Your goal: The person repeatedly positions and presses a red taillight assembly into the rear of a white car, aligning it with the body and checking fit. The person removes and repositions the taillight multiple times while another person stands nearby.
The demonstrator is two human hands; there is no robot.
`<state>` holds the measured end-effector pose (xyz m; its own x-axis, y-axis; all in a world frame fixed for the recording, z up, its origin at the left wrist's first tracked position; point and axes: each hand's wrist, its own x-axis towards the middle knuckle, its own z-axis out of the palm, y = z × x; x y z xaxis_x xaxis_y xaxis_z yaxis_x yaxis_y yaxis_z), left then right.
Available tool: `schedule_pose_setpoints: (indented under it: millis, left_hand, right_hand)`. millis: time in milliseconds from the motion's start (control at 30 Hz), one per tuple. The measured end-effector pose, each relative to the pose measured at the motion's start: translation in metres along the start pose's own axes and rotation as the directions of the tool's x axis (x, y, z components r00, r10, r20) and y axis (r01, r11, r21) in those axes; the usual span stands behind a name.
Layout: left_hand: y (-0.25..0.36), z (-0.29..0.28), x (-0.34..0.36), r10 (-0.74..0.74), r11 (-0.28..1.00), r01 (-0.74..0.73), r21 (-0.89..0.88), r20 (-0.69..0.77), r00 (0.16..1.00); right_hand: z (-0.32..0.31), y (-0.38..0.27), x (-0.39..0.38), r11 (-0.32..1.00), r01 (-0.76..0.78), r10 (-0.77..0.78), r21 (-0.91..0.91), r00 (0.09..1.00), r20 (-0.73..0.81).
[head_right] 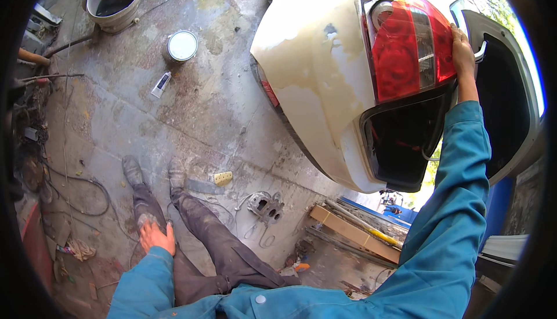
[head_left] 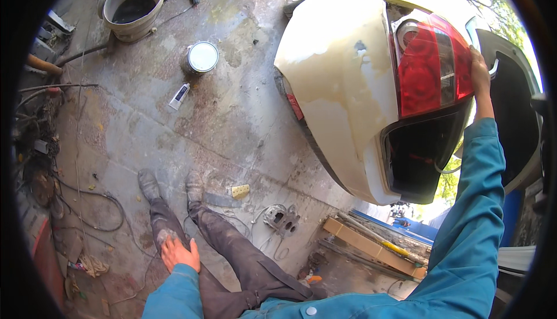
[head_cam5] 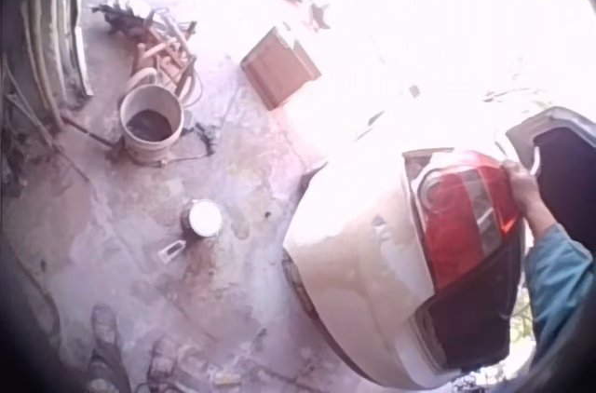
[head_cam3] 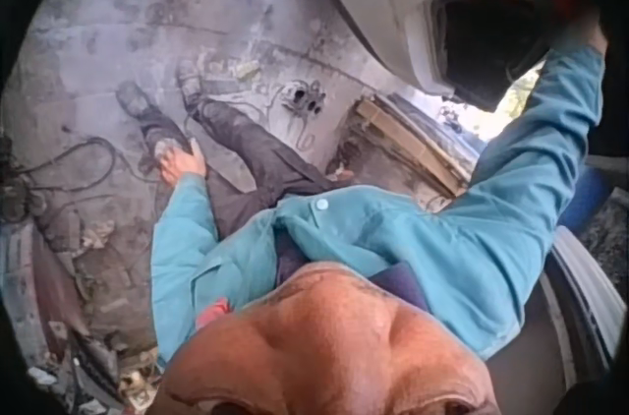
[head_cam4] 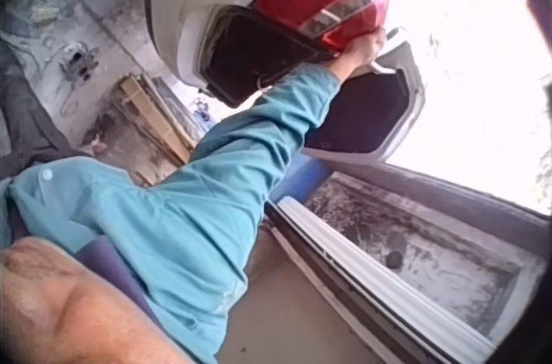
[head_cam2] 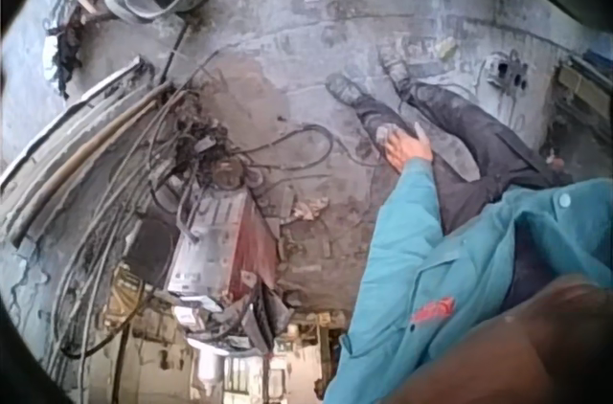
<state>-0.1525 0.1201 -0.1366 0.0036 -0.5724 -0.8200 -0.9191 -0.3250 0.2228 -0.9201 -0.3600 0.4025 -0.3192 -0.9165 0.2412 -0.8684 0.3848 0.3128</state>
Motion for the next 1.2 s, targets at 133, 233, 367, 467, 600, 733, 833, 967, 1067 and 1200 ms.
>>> schedule_pose_setpoints:
  millis: [133, 233, 367, 467, 600, 733, 833, 967, 1067, 1200]
  left_hand:
    - [0.002, -0.003, 0.002, 0.002, 1.0, -0.002, -0.021, 0.012, 1.0]
    - [0.002, -0.002, 0.001, -0.003, 1.0, 0.003, -0.028, 0.008, 1.0]
    - [0.004, -0.007, 0.001, -0.014, 1.0, 0.015, -0.011, 0.02, 1.0]
    - [0.006, -0.01, 0.001, -0.019, 1.0, 0.019, -0.011, 0.024, 1.0]
    - [0.01, -0.005, 0.007, 0.005, 1.0, -0.004, -0.03, 0.023, 1.0]
    - [0.005, -0.006, 0.005, -0.015, 1.0, 0.015, -0.017, 0.011, 1.0]
    - [0.011, -0.011, 0.009, -0.013, 1.0, 0.013, -0.003, 0.046, 0.999]
    - [0.007, -0.006, 0.006, -0.005, 1.0, 0.005, -0.014, -0.006, 1.0]
    - [0.007, -0.007, 0.007, 0.001, 1.0, -0.001, -0.013, 0.006, 1.0]
    - [0.005, -0.003, 0.006, 0.007, 1.0, -0.007, -0.012, 0.0, 1.0]
  right_hand:
    - [-0.006, 0.004, 0.0, 1.0, -0.016, 0.016, 0.005, 1.0, -0.016]
    - [-0.005, -0.005, -0.003, 0.998, -0.057, 0.057, -0.034, 0.998, -0.02]
    - [0.0, -0.023, -0.016, 0.997, -0.071, 0.07, -0.024, 0.997, -0.033]
    - [-0.002, -0.031, -0.02, 0.997, -0.078, 0.078, 0.016, 0.997, -0.002]
    - [-0.011, -0.019, -0.016, 0.993, -0.056, 0.057, 0.104, 0.998, -0.002]
    - [0.002, -0.044, -0.028, 0.978, -0.141, 0.14, 0.155, 0.99, 0.015]
    - [-0.007, -0.034, -0.025, 0.993, -0.118, 0.119, 0.021, 0.992, -0.04]
    - [-0.001, -0.041, -0.026, 0.994, -0.11, 0.109, -0.015, 0.993, -0.054]
    - [-0.004, -0.039, -0.027, 0.99, -0.14, 0.138, -0.035, 0.989, -0.051]
    - [-0.003, -0.044, -0.028, 0.984, -0.166, 0.16, -0.071, 0.984, -0.08]
